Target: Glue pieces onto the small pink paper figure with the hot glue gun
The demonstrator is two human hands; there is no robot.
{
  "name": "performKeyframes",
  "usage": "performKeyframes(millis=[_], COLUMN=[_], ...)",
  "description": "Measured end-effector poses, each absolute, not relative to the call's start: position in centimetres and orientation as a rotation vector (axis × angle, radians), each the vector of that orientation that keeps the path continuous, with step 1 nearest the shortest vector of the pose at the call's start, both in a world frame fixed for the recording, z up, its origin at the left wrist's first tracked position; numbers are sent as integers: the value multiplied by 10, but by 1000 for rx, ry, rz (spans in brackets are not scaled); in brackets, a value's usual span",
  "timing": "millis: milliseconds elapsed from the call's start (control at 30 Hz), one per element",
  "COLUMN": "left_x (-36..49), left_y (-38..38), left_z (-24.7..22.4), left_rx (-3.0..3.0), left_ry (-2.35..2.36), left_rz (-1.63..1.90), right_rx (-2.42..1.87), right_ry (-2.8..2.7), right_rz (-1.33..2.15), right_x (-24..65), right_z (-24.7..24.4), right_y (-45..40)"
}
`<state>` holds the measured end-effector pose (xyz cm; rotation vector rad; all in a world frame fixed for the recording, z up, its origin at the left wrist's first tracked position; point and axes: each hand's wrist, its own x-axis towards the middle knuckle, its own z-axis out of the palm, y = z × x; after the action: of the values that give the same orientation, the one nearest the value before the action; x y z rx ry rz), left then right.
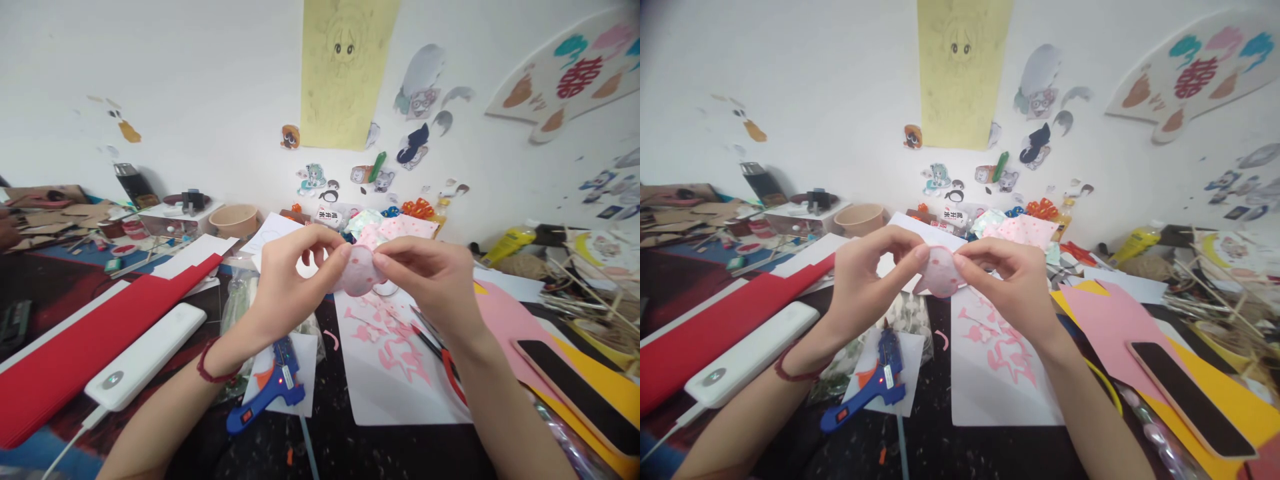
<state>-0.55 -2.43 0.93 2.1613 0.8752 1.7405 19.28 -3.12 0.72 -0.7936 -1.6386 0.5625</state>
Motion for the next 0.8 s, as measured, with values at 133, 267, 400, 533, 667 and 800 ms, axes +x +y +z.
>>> performKeyframes(millis=[133, 267, 400, 533, 667, 800], left_x=[-7, -7, -5, -4, -5, -4], left_y=[-25, -24, -23, -24, -23, -23], left_z=[10, 10, 9, 9, 8, 7], left_rx=[2121, 2131, 2138, 2120, 2108, 2102], left_ry=[816, 804, 829, 858, 854, 844], left_rz=[1670, 1645, 1690, 1693, 1694, 1697], right_rx=[-795, -799, -808, -795, -795, -788], right_ry=[-1640, -1649, -1662, -1680, -1682, -1687], right_rz=[536, 522, 515, 503, 525, 568], right_x=[191, 191, 191, 191, 191, 191], right_z=[7, 6, 5, 3, 3, 3], right_y=[-32, -32, -31, -30, -30, -29])
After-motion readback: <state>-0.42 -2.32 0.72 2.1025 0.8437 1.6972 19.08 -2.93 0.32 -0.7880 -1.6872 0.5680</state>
